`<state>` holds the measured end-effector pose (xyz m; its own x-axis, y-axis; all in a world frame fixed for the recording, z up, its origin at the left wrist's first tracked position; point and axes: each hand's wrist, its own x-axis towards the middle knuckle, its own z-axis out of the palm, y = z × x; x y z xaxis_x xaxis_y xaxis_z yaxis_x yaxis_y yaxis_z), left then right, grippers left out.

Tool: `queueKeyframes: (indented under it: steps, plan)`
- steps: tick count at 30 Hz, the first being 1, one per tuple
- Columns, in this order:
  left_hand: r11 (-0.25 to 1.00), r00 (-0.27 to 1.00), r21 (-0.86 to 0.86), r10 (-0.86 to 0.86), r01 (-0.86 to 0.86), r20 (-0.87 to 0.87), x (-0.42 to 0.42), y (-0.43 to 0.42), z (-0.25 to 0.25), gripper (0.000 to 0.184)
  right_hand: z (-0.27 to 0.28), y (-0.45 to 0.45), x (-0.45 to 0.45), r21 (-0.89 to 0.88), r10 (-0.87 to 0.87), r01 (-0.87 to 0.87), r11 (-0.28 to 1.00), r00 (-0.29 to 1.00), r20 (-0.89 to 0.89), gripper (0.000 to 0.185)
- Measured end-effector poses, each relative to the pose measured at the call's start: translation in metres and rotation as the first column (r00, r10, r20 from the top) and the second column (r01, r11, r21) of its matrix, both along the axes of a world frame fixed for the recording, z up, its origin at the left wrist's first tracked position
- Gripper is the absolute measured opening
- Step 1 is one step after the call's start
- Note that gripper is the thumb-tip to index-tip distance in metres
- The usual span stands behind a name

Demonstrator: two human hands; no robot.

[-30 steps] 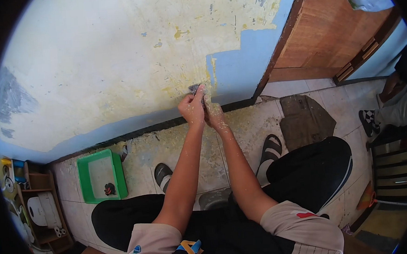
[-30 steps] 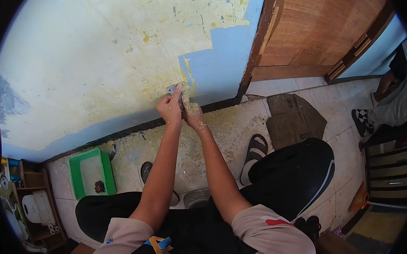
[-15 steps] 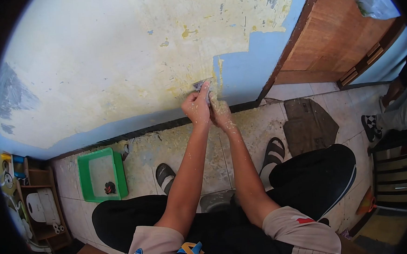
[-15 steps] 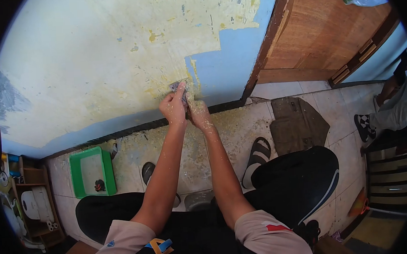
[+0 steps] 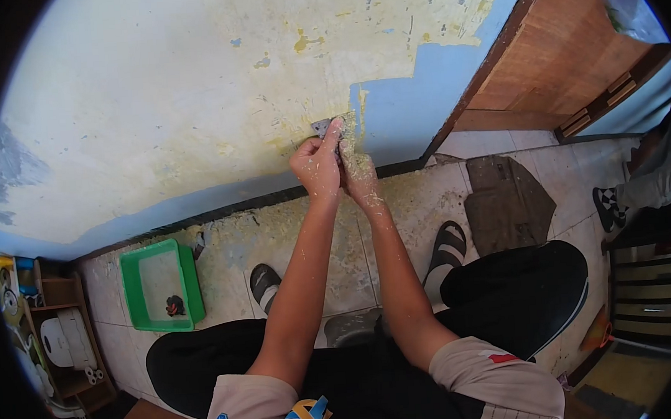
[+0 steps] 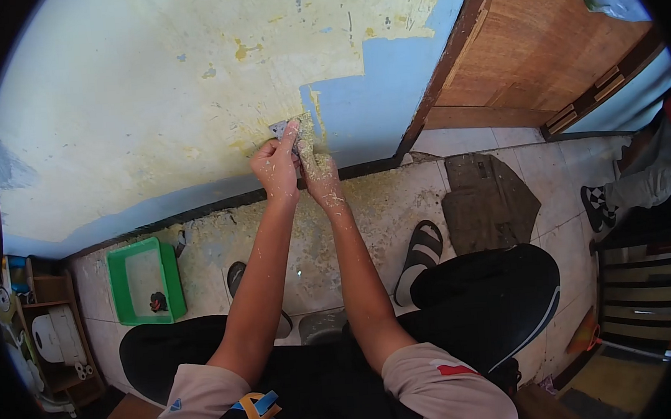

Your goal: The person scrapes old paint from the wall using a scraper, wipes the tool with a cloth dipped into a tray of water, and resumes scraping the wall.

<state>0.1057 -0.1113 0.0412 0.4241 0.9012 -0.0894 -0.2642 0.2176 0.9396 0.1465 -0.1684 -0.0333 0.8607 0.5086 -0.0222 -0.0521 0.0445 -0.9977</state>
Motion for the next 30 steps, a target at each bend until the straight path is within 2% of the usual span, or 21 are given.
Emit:
queueKeyframes:
  steps: [2, 3, 5, 6, 8, 9, 11, 12, 14, 15, 17, 21, 23, 24, 26, 27, 30]
  plan:
    - [1.0, 0.998, 0.028, -0.008, 0.009, -0.058, 0.001, 0.0, -0.01, 0.045, -0.014, -0.001, 0.004, 0.011, 0.034, -0.033, 0.999, 0.99, -0.134, 0.056]
    - [0.999, 0.998, 0.031, -0.011, 0.013, -0.054, 0.0, 0.0, -0.02, 0.045, -0.017, -0.002, 0.001, 0.014, 0.03, -0.029, 0.999, 0.991, -0.129, 0.056]
    - [0.999, 0.995, -0.023, 0.03, -0.033, -0.099, 0.001, -0.001, -0.036, 0.044, -0.021, -0.001, -0.007, 0.026, -0.045, 0.044, 0.999, 0.999, 0.021, 0.057]
    - [0.999, 0.995, -0.022, 0.026, -0.028, -0.099, 0.001, -0.003, -0.033, 0.044, -0.022, -0.001, -0.006, 0.027, -0.049, 0.048, 0.998, 0.999, 0.02, 0.057]
    - [0.998, 0.998, -0.051, 0.035, -0.038, -0.055, -0.002, -0.005, -0.027, 0.043, -0.026, -0.001, -0.007, 0.035, 0.027, -0.021, 0.999, 0.985, -0.171, 0.06]
    - [0.998, 0.998, -0.048, 0.035, -0.038, -0.057, -0.001, -0.003, -0.023, 0.043, -0.015, -0.003, -0.005, 0.038, 0.027, -0.021, 0.999, 0.984, -0.174, 0.06]
    - [0.997, 1.0, -0.073, 0.019, -0.019, -0.005, 0.0, 0.001, -0.015, 0.043, 0.021, -0.011, -0.002, -0.137, 0.085, -0.11, 0.985, 0.981, -0.174, 0.064]
    - [0.997, 1.0, -0.077, 0.019, -0.02, -0.011, -0.002, -0.001, -0.014, 0.043, 0.015, -0.011, -0.003, -0.14, 0.084, -0.11, 0.984, 0.98, -0.179, 0.064]
    - [0.994, 0.999, -0.107, 0.019, -0.016, 0.03, 0.0, -0.003, -0.008, 0.043, 0.006, -0.008, 0.0, -0.2, 0.065, -0.071, 0.977, 0.997, -0.033, 0.066]
    - [0.994, 0.999, -0.107, 0.02, -0.017, 0.028, 0.0, 0.0, -0.012, 0.043, 0.007, -0.005, -0.004, -0.2, 0.067, -0.072, 0.977, 0.997, -0.034, 0.066]
    - [0.998, 0.999, -0.032, 0.045, -0.045, 0.005, 0.002, 0.003, -0.023, 0.043, 0.011, -0.001, -0.013, -0.125, -0.066, 0.077, 0.989, 0.994, 0.09, 0.067]
    - [0.998, 0.995, -0.017, 0.056, -0.057, -0.077, -0.001, 0.0, -0.028, 0.047, 0.004, -0.003, -0.013, -0.111, -0.044, 0.052, 0.992, 0.997, 0.07, 0.067]
    - [0.999, 0.997, -0.037, 0.022, -0.024, -0.074, -0.004, 0.002, -0.026, 0.047, 0.003, -0.004, -0.011, -0.181, 0.035, -0.038, 0.983, 0.999, -0.017, 0.066]
    - [0.999, 0.997, -0.023, 0.024, -0.026, -0.073, -0.003, 0.004, -0.017, 0.047, 0.004, -0.001, -0.006, -0.168, 0.037, -0.039, 0.985, 0.999, -0.016, 0.066]
    - [1.0, 1.0, -0.025, -0.007, 0.007, 0.0, -0.005, 0.001, 0.007, 0.047, 0.002, 0.005, -0.001, 0.034, 0.077, -0.071, 0.997, 0.975, -0.206, 0.06]
    - [1.0, 1.0, -0.025, -0.003, 0.003, -0.008, -0.006, 0.003, 0.016, 0.047, 0.002, 0.009, -0.002, 0.035, 0.08, -0.075, 0.997, 0.974, -0.214, 0.06]
    - [0.997, 0.997, -0.062, -0.033, 0.037, 0.068, -0.004, 0.006, 0.025, 0.043, 0.006, 0.015, -0.001, 0.244, 0.089, -0.006, 0.97, 0.939, -0.333, 0.048]
